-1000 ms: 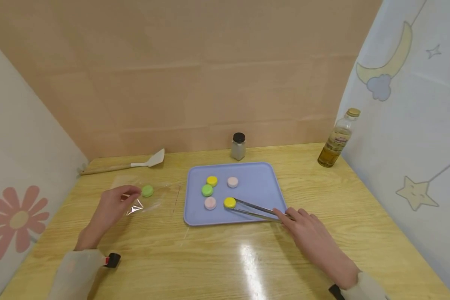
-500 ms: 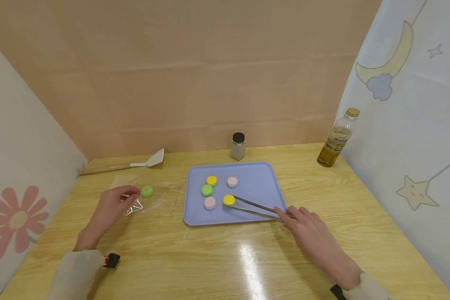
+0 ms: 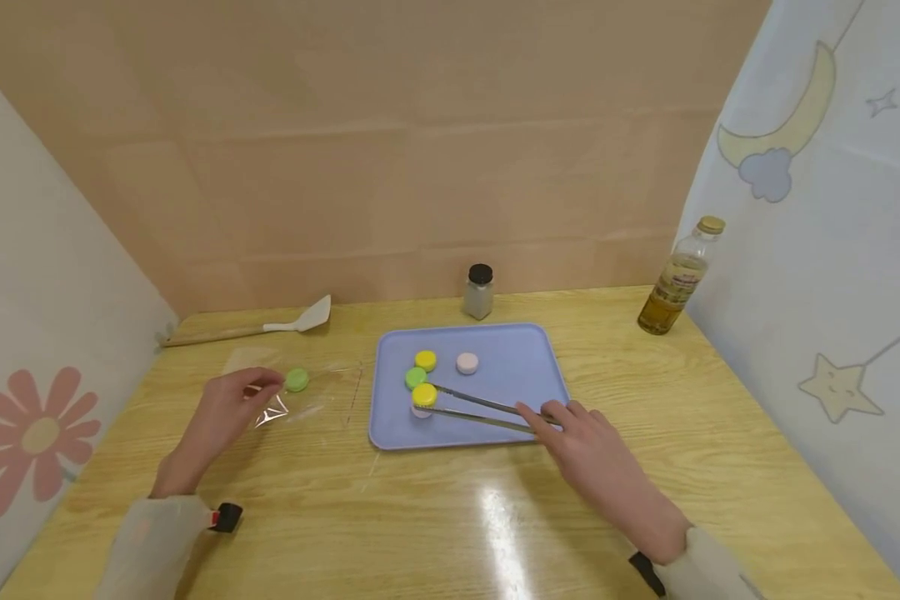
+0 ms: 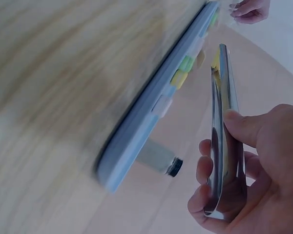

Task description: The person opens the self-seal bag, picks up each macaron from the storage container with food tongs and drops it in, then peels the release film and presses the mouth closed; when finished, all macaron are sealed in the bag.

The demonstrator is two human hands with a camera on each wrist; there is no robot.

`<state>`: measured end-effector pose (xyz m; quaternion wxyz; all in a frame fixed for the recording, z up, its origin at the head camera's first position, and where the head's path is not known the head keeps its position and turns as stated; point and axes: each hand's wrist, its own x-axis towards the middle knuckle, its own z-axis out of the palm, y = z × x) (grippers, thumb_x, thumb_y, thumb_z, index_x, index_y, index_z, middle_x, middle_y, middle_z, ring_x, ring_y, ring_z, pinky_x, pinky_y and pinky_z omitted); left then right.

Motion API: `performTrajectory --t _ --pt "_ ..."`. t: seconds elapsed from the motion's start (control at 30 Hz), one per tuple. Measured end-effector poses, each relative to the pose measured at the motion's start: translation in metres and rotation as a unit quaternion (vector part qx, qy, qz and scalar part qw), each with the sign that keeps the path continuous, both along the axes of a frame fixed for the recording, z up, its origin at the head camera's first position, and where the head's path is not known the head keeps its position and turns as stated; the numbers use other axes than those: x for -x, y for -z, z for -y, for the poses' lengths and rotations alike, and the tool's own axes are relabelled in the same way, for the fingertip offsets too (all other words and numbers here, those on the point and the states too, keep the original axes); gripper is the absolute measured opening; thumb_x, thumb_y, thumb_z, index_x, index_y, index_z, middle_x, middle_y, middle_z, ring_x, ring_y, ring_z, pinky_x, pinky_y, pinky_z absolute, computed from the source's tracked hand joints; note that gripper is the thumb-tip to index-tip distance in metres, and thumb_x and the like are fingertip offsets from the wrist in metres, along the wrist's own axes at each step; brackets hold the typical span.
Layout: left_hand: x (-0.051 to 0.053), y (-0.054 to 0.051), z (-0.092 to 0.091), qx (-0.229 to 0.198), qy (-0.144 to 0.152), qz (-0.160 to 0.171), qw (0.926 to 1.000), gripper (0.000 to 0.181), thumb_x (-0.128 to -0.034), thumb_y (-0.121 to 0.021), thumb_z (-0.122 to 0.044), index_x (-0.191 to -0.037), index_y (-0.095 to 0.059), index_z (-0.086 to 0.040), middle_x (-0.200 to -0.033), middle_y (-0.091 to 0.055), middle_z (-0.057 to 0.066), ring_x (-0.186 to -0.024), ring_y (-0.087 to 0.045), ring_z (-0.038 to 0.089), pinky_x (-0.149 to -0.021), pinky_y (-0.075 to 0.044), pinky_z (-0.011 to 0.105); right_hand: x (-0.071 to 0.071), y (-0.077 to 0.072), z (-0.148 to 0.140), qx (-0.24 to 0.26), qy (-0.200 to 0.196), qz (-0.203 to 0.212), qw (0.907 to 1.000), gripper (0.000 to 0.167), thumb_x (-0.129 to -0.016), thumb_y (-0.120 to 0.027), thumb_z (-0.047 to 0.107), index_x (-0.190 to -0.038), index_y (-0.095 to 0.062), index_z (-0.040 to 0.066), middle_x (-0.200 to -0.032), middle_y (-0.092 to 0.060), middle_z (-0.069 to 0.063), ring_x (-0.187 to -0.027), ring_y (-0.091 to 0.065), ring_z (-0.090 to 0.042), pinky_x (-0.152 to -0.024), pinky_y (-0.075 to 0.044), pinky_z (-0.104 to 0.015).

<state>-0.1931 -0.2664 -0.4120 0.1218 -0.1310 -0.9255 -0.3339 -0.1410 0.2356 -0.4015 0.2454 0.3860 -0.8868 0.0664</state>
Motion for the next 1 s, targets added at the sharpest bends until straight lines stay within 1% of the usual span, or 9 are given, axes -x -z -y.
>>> performTrajectory --t 0.07,0.17,0.3,0.4,0.63,0.73,0.8,0.9,1.0 --pt "0.000 0.000 0.000 0.000 0.002 -0.001 1.0000 0.012 -0.0965 -0.066 0.001 -0.107 -0.073 0.002 -0.102 -0.073 0.013 -0.095 -0.069 0.030 -0.080 -0.058 0.050 0.003 -0.002 0.008 -0.006 -0.001 0.009 0.9999 0.067 -0.072 -0.081 -0.007 -0.135 -0.064 0.010 -0.100 -0.062 -0.005 -0.074 -0.054 -0.020 -0.054 -0.043 -0.029" --pt "0.001 0.001 -0.001 0.000 0.005 -0.005 1.0000 0.012 -0.0960 -0.067 0.001 -0.106 -0.073 0.002 -0.101 -0.074 0.013 -0.094 -0.069 0.030 -0.079 -0.058 0.049 0.009 -0.004 0.022 -0.025 0.002 0.020 0.9995 0.067 -0.074 -0.082 -0.008 -0.136 -0.063 0.009 -0.101 -0.063 -0.004 -0.077 -0.055 -0.020 -0.057 -0.046 -0.030" --pt "0.001 0.001 0.000 -0.001 0.002 -0.004 1.0000 0.012 -0.0960 -0.067 0.001 -0.106 -0.074 0.002 -0.101 -0.074 0.012 -0.094 -0.069 0.030 -0.079 -0.059 0.049 0.019 -0.004 0.043 -0.051 0.004 0.022 0.9985 0.063 -0.078 -0.083 -0.006 -0.136 -0.064 0.011 -0.102 -0.064 -0.005 -0.076 -0.054 -0.021 -0.057 -0.044 -0.028" --pt "0.001 0.001 0.000 -0.001 0.000 -0.001 1.0000 0.012 -0.0967 -0.066 0.000 -0.107 -0.073 0.001 -0.102 -0.074 0.012 -0.095 -0.069 0.029 -0.080 -0.058 0.049 0.026 -0.004 0.059 -0.066 0.002 0.021 0.9976 0.061 -0.080 -0.083 -0.004 -0.136 -0.065 0.012 -0.103 -0.064 -0.005 -0.074 -0.052 -0.020 -0.054 -0.039 -0.025" --pt "0.001 0.001 0.001 -0.004 0.001 -0.001 1.0000 0.012 -0.0969 -0.067 -0.001 -0.107 -0.074 0.001 -0.102 -0.074 0.012 -0.095 -0.069 0.029 -0.080 -0.058 0.050 0.042 -0.004 0.089 -0.091 -0.004 0.025 0.9955 0.064 -0.082 -0.080 -0.006 -0.140 -0.062 0.014 -0.108 -0.062 -0.005 -0.076 -0.053 -0.021 -0.055 -0.040 -0.027" --pt "0.001 0.000 0.000 -0.003 0.000 -0.001 1.0000 0.012 -0.0968 -0.067 -0.001 -0.107 -0.074 0.001 -0.102 -0.073 0.012 -0.095 -0.069 0.029 -0.081 -0.058 0.050 0.048 -0.003 0.099 -0.096 -0.014 0.022 0.9950 0.059 -0.085 -0.076 -0.007 -0.139 -0.062 0.013 -0.106 -0.060 -0.005 -0.079 -0.053 -0.020 -0.054 -0.038 -0.026" --pt "0.001 0.000 0.000 -0.004 -0.001 0.002 1.0000 0.012 -0.0968 -0.067 -0.001 -0.107 -0.074 0.000 -0.102 -0.073 0.012 -0.095 -0.069 0.029 -0.081 -0.058 0.050 0.051 -0.003 0.106 -0.096 -0.021 0.026 0.9948 0.055 -0.088 -0.074 -0.005 -0.138 -0.063 0.013 -0.104 -0.059 -0.003 -0.080 -0.053 -0.019 -0.054 -0.036 -0.025" --pt "0.002 0.000 0.000 -0.004 -0.002 0.004 1.0000 0.012 -0.0969 -0.066 0.000 -0.107 -0.074 0.001 -0.102 -0.073 0.012 -0.095 -0.069 0.030 -0.081 -0.058 0.050 0.056 -0.001 0.116 -0.099 -0.027 0.027 0.9944 0.052 -0.090 -0.073 -0.005 -0.138 -0.063 0.014 -0.100 -0.057 -0.002 -0.078 -0.049 -0.017 -0.053 -0.034 -0.025" --pt "0.003 0.001 0.000 -0.001 -0.005 0.006 1.0000 0.012 -0.0968 -0.066 0.000 -0.106 -0.074 0.001 -0.102 -0.074 0.013 -0.095 -0.069 0.030 -0.081 -0.058 0.050 0.061 0.000 0.127 -0.106 -0.032 0.018 0.9937 0.053 -0.090 -0.072 -0.006 -0.138 -0.063 0.014 -0.099 -0.058 -0.002 -0.074 -0.045 -0.017 -0.055 -0.037 -0.025"
